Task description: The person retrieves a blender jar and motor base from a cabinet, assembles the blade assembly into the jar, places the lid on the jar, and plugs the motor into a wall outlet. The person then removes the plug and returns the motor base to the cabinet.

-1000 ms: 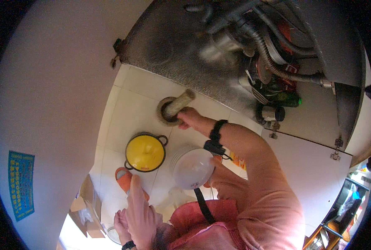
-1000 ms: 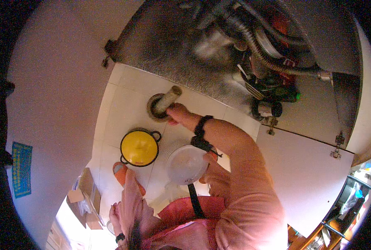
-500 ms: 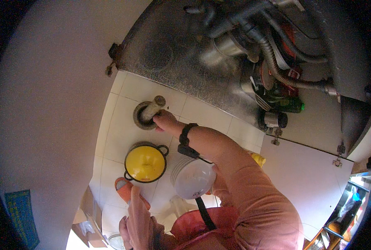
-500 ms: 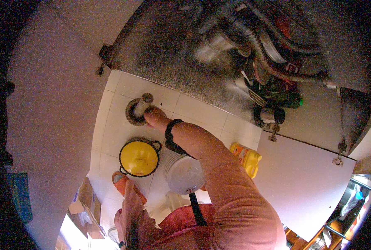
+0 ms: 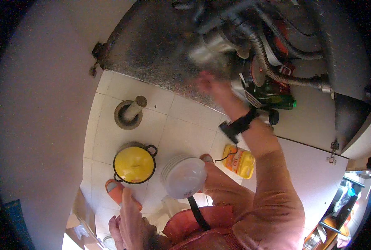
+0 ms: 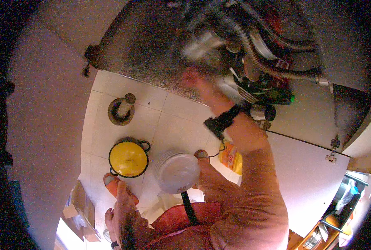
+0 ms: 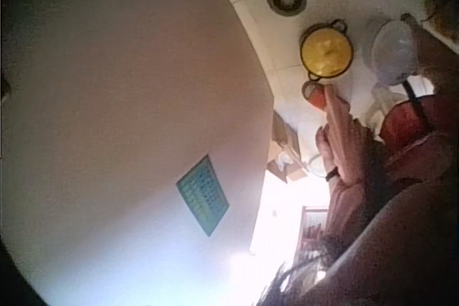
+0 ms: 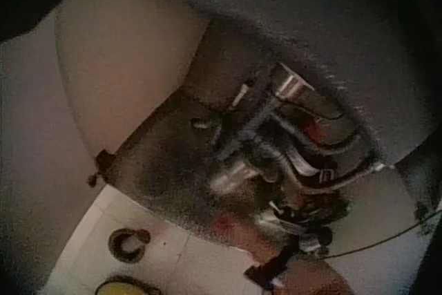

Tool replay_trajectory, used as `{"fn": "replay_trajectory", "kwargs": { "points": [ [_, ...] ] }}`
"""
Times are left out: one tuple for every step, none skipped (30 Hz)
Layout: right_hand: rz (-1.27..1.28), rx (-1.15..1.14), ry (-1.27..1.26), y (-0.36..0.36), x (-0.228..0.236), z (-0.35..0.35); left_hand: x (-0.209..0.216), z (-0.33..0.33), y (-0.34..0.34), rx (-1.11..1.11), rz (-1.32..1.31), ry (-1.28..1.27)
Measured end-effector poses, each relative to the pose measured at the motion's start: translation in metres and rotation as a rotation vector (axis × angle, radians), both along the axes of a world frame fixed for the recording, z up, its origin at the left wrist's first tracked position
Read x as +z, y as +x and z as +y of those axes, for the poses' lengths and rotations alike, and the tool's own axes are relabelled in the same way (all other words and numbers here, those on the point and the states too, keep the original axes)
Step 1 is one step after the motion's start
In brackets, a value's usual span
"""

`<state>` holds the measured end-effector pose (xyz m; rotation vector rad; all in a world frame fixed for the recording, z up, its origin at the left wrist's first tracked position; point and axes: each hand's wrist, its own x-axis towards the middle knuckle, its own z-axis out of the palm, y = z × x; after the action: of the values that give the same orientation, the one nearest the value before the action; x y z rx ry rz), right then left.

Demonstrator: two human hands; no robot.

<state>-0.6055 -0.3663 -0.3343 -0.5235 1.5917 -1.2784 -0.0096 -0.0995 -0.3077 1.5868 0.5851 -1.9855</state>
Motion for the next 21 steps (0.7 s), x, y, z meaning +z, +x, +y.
{"fn": "replay_trajectory", "kwargs": {
  "points": [
    [-0.007,-0.198,0.014,-0.037,0.01,-0.008,0.001,-0.001,0.0,-0.003,-0.001,-0.003],
    [-0.065,-0.305,0.038,-0.068,0.019,-0.015,0.001,-0.003,-0.001,-0.004,-0.001,-0.006],
    [-0.103,-0.487,0.111,-0.09,0.023,-0.021,0.003,-0.004,-0.001,-0.006,-0.004,-0.01],
    [-0.092,-0.432,0.063,-0.105,0.024,-0.025,0.004,-0.005,-0.001,-0.009,-0.004,-0.015],
    [-0.072,-0.452,0.056,-0.12,0.026,-0.031,0.005,-0.006,-0.002,-0.011,-0.009,-0.018],
    [-0.068,-0.462,0.046,-0.13,0.027,-0.034,0.006,-0.006,-0.003,-0.015,-0.008,-0.021],
    [-0.151,-0.495,-0.028,-0.138,0.028,-0.035,0.008,-0.006,-0.004,-0.013,-0.013,-0.021],
    [-0.25,-0.517,-0.108,-0.145,0.029,-0.035,0.009,-0.007,-0.005,-0.014,-0.013,-0.023],
    [-0.351,-0.526,-0.205,-0.15,0.03,-0.035,0.01,-0.007,-0.006,-0.017,-0.013,-0.025],
    [-0.027,-0.35,-0.151,-0.152,0.03,-0.035,0.011,-0.007,-0.007,-0.014,-0.013,-0.026],
    [0.292,-0.157,-0.112,-0.152,0.027,-0.034,0.012,-0.008,-0.008,-0.018,-0.013,-0.027],
    [0.374,-0.148,-0.045,-0.152,0.025,-0.033,0.013,-0.009,-0.009,-0.024,-0.009,-0.025],
    [0.308,-0.159,-0.071,-0.152,0.023,-0.032,0.014,-0.009,-0.01,-0.026,-0.008,-0.023],
    [0.008,-0.354,-0.077,-0.151,0.02,-0.033,0.014,-0.011,-0.01,-0.03,0.0,-0.022],
    [-0.338,-0.481,-0.126,-0.15,0.018,-0.032,0.015,-0.012,-0.011,-0.035,0.008,-0.022],
    [-0.381,-0.496,-0.096,-0.147,0.016,-0.031,0.016,-0.014,-0.012,-0.039,0.015,-0.025],
    [-0.468,-0.447,-0.11,-0.142,0.011,-0.029,0.017,-0.016,-0.012,-0.043,0.021,-0.028],
    [-0.541,-0.449,-0.099,-0.139,0.009,-0.026,0.018,-0.019,-0.014,-0.051,0.029,-0.034],
    [-0.671,-0.345,-0.137,-0.136,0.01,-0.022,0.02,-0.023,-0.015,-0.057,0.037,-0.039],
    [-0.788,-0.29,-0.147,-0.132,0.01,-0.014,0.023,-0.026,-0.017,-0.062,0.04,-0.041],
    [-0.844,-0.297,-0.131,-0.127,0.01,-0.006,0.026,-0.031,-0.018,-0.066,0.044,-0.044]
  ]
}}
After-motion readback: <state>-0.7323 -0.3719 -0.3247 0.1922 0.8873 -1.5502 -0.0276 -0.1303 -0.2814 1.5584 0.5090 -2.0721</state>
